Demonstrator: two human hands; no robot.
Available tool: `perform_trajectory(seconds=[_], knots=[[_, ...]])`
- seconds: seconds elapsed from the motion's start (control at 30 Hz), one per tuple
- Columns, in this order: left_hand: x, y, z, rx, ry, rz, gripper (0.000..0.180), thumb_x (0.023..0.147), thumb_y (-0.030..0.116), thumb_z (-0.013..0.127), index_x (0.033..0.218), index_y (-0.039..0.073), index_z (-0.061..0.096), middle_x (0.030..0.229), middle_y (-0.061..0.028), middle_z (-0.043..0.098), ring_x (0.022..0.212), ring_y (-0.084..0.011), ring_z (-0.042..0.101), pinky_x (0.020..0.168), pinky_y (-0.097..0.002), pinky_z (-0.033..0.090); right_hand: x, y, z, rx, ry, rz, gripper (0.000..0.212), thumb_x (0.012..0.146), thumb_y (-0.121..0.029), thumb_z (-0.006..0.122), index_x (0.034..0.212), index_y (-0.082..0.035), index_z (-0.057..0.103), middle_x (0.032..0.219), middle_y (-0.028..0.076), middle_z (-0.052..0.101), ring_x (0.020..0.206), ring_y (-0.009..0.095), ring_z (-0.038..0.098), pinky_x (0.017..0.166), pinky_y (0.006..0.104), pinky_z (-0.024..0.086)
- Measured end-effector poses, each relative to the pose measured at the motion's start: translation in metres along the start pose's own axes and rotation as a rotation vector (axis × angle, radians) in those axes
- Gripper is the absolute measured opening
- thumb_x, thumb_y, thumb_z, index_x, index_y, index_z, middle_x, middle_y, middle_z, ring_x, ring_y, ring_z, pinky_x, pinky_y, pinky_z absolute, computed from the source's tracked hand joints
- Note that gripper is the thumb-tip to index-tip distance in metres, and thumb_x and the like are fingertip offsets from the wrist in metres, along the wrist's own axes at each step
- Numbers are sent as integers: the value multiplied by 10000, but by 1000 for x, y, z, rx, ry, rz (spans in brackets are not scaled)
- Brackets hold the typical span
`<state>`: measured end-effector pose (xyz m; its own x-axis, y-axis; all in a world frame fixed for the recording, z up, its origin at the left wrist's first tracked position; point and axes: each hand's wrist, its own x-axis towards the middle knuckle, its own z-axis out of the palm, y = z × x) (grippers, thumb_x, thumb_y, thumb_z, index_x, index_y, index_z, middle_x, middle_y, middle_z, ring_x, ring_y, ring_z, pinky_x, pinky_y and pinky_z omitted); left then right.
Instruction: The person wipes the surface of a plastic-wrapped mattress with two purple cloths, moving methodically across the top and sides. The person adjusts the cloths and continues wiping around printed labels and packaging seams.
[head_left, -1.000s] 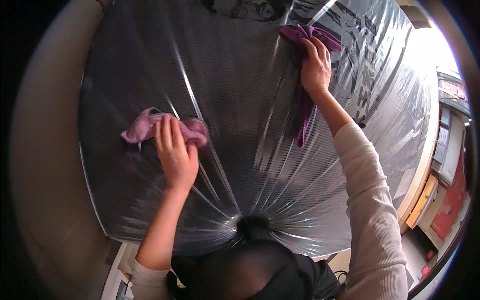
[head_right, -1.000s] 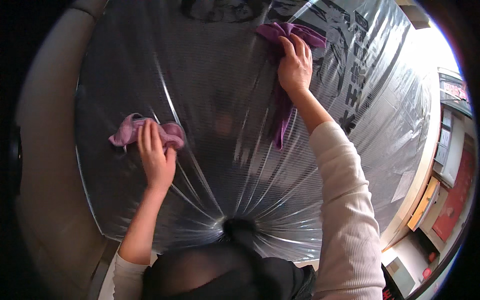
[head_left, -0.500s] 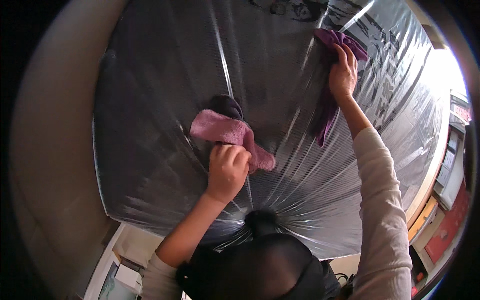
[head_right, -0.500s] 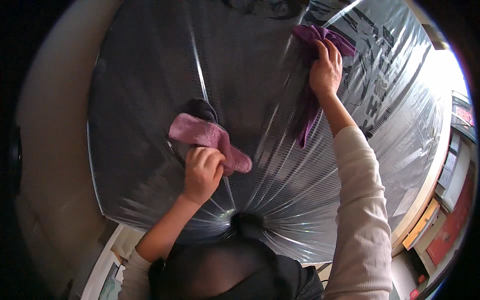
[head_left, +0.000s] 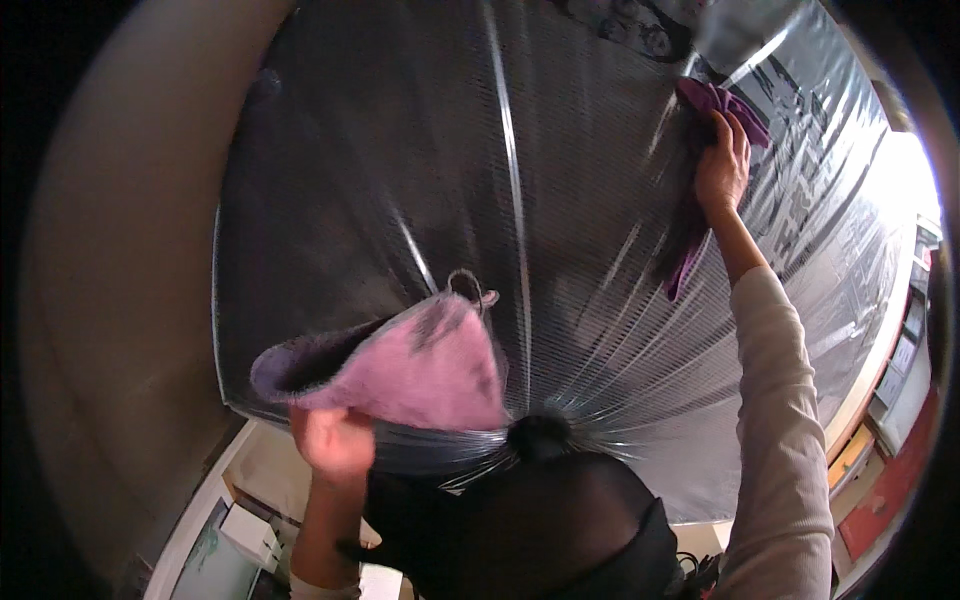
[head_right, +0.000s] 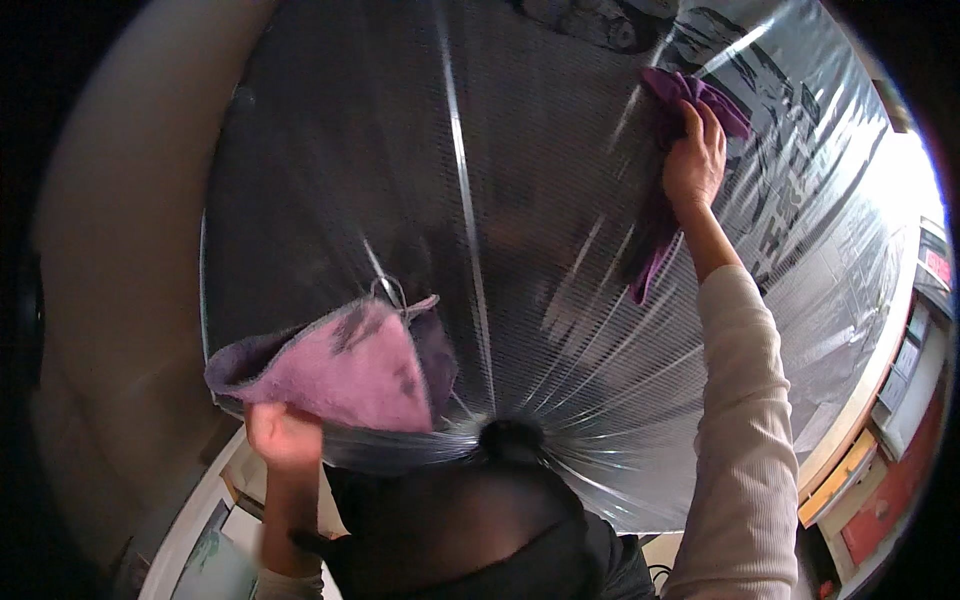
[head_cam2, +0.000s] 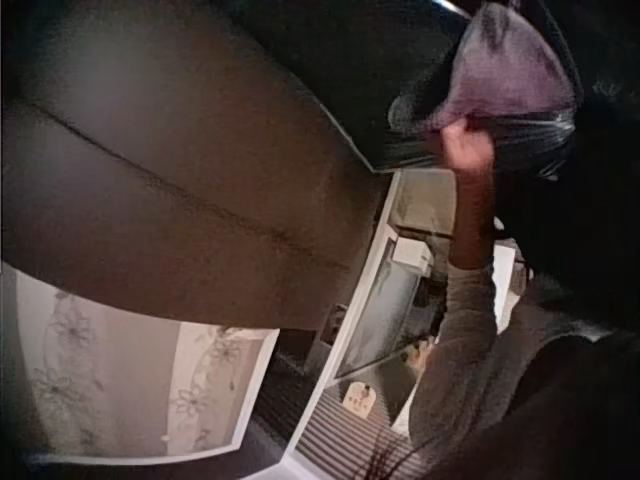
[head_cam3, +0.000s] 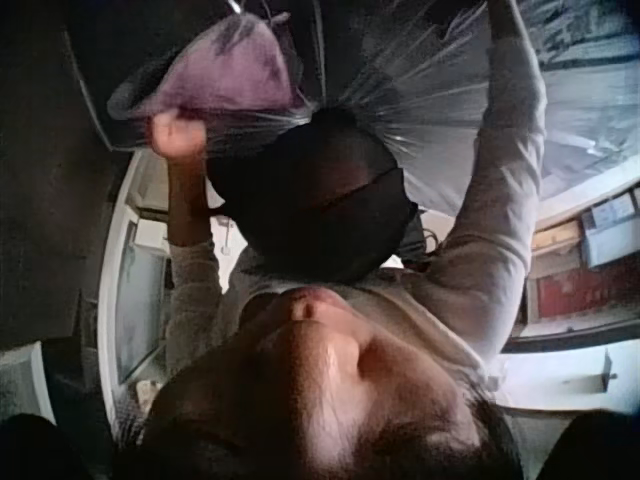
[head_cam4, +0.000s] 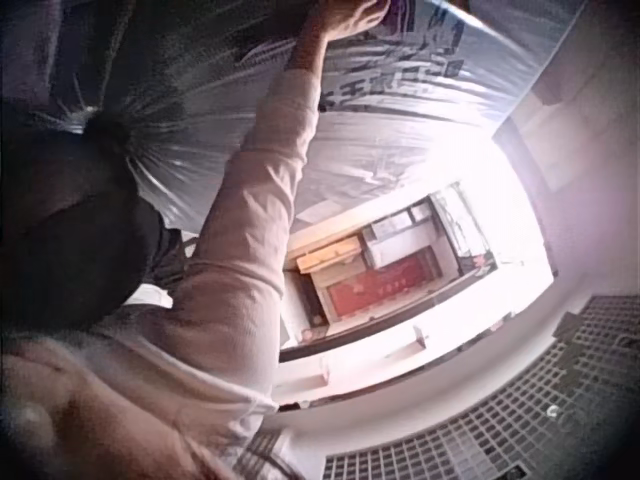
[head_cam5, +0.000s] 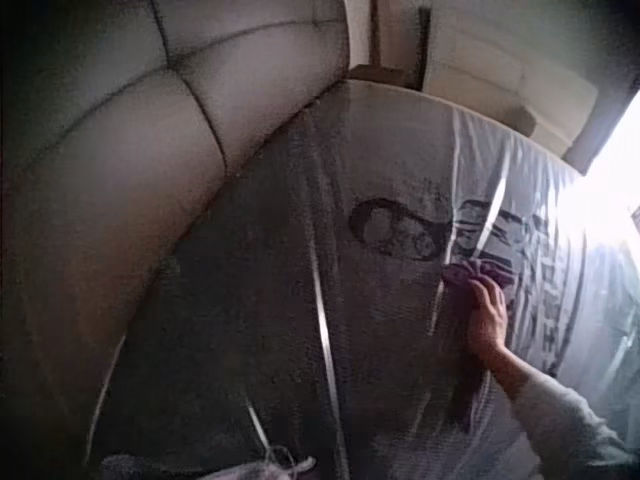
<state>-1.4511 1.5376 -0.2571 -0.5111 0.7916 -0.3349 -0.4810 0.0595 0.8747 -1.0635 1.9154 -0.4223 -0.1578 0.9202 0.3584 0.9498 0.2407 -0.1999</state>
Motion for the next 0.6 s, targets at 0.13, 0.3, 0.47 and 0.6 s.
perform_trajectory(seconds=[0.13,0.3,0.47,0.6], knots=[[1,-18,-87,444,493,-54,407,827,-66,465,1217,5,559,1258,-106,584,1156,-282,571,1050,-425,424,1,0,1,-5,-33,-8,588,804,9,506,1351,-203,538,1424,105,479,1311,329,453,1103,432,376],[-6,-35,-67,1146,150,239,386,793,-59,545,1161,52,584,1247,-120,577,1174,-277,547,1034,-421,408,2,3,4,-21,-3,-33,552,836,-14,498,1356,-193,536,1414,94,498,1302,329,463,1086,423,396],[19,-53,-19,1648,-286,448,328,818,214,704,1097,56,631,1072,-137,641,1076,-331,577,1019,-543,380,2,8,9,-75,-46,-21,503,887,-88,497,1380,-184,512,1431,74,489,1325,311,446,1094,424,387],[-2,-51,-32,1830,-318,142,272,855,292,682,1015,73,662,920,-121,689,1004,-322,593,917,-476,423,3,16,14,-81,-19,-48,501,891,-97,479,1384,-177,505,1427,80,492,1331,300,441,1116,417,357]])
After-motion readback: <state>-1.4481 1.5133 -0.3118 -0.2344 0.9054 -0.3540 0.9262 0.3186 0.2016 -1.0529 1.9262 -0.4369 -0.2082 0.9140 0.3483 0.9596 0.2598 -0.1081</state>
